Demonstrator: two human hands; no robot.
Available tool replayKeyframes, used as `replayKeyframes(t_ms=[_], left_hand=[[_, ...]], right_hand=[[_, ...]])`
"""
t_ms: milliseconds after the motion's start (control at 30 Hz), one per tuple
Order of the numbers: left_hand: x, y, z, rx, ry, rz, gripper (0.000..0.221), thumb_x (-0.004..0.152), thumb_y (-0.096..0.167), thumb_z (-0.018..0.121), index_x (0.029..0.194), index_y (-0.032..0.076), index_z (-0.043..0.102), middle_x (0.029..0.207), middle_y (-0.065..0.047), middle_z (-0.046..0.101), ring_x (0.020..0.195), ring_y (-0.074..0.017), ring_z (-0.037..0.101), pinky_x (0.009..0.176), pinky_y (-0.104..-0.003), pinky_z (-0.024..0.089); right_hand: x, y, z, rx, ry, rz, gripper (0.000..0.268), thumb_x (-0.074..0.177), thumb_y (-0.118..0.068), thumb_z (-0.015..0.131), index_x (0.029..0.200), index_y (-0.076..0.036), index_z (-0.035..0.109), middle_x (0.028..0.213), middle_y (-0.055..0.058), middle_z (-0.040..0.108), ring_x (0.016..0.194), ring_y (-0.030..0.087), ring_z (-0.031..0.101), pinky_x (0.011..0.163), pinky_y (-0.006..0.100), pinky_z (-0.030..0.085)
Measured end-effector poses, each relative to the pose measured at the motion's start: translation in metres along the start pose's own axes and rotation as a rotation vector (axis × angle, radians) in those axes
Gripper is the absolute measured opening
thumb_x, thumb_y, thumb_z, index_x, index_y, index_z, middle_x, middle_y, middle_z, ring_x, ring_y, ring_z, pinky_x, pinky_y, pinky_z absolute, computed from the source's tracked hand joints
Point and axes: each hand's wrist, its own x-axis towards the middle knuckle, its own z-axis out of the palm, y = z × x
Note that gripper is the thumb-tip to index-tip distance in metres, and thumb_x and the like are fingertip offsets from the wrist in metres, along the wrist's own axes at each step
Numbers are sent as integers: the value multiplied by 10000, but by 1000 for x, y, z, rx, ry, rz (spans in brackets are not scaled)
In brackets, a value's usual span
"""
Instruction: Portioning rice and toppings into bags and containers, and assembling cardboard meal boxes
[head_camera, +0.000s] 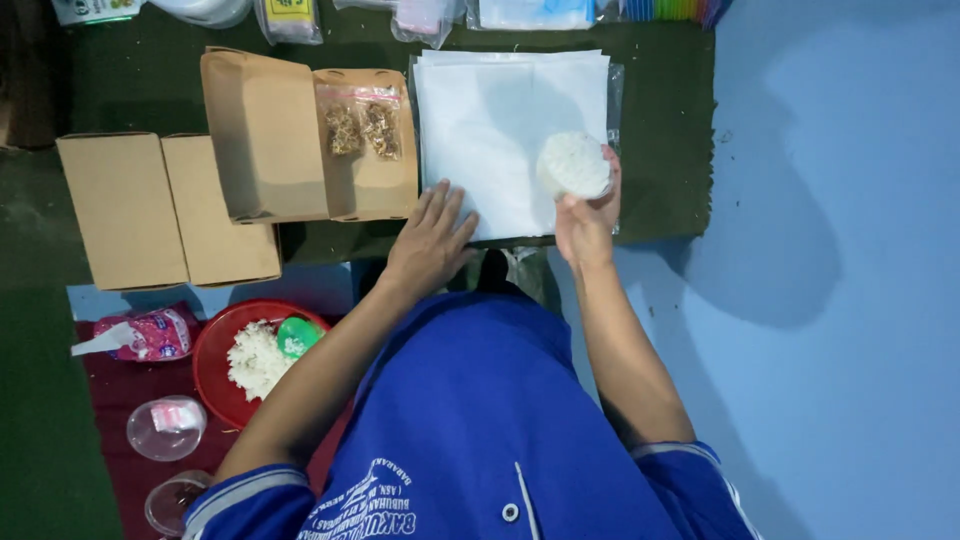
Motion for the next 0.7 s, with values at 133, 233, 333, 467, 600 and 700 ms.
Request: replayKeyframes(t_ms=[133, 233, 333, 467, 600, 700], left_hand=[[1, 7, 1, 35, -2, 18, 648, 837, 388, 805, 1359, 69, 591, 1454, -313, 508, 1427, -509, 413, 1181, -591, 321], [6, 12, -18, -37, -109, -88, 625, 930, 379, 714, 1462, 105, 532, 1524, -342, 408, 1385, -610, 377, 777, -603, 592], [6, 12, -22, -101, -165, -211, 654, 940, 415, 704, 1485, 107, 514, 1548, -342, 341, 1390, -572, 397, 718, -549, 631], [0, 6, -12, -103, -67, -173, 659, 886, 408, 760, 1439, 113, 555, 1521, -325, 379, 1381, -538, 438, 755, -510, 643], [-3, 2, -9, -226, -58, -159, 594, 937, 382, 718, 1419, 103, 512, 1561, -312, 338, 1471, -516, 327, 816, -566, 606], [-11, -2, 2, -223, 20, -109, 604, 938, 371, 730, 1421, 65, 534, 1567, -340, 346, 1476, -523, 328, 1116, -558, 459]], right_hand=[[8, 1, -3, 258, 50, 107, 664, 789, -124, 878, 1394, -173, 610, 1377, 103, 632, 1322, 324, 598, 1137, 568, 531], [16, 11, -17, 493, 196, 239, 564, 772, -285, 910, 1283, -156, 707, 1362, 150, 664, 1301, 385, 622, 1176, 668, 484], [25, -1, -5, 441, 277, 234, 408, 838, -330, 864, 1199, -179, 748, 1287, 133, 716, 1226, 374, 672, 1136, 664, 515], [45, -21, 8, -173, -42, -42, 656, 883, -158, 883, 1425, -170, 513, 1378, 111, 556, 1276, 286, 557, 1082, 501, 551], [50, -38, 34, -945, -283, -250, 771, 872, -143, 929, 1513, -122, 502, 1564, 110, 493, 1462, 276, 478, 1124, 384, 521], [55, -11, 32, -1447, -585, -324, 781, 955, -310, 889, 1571, -114, 452, 1617, 160, 401, 1459, 378, 415, 1212, 474, 414]])
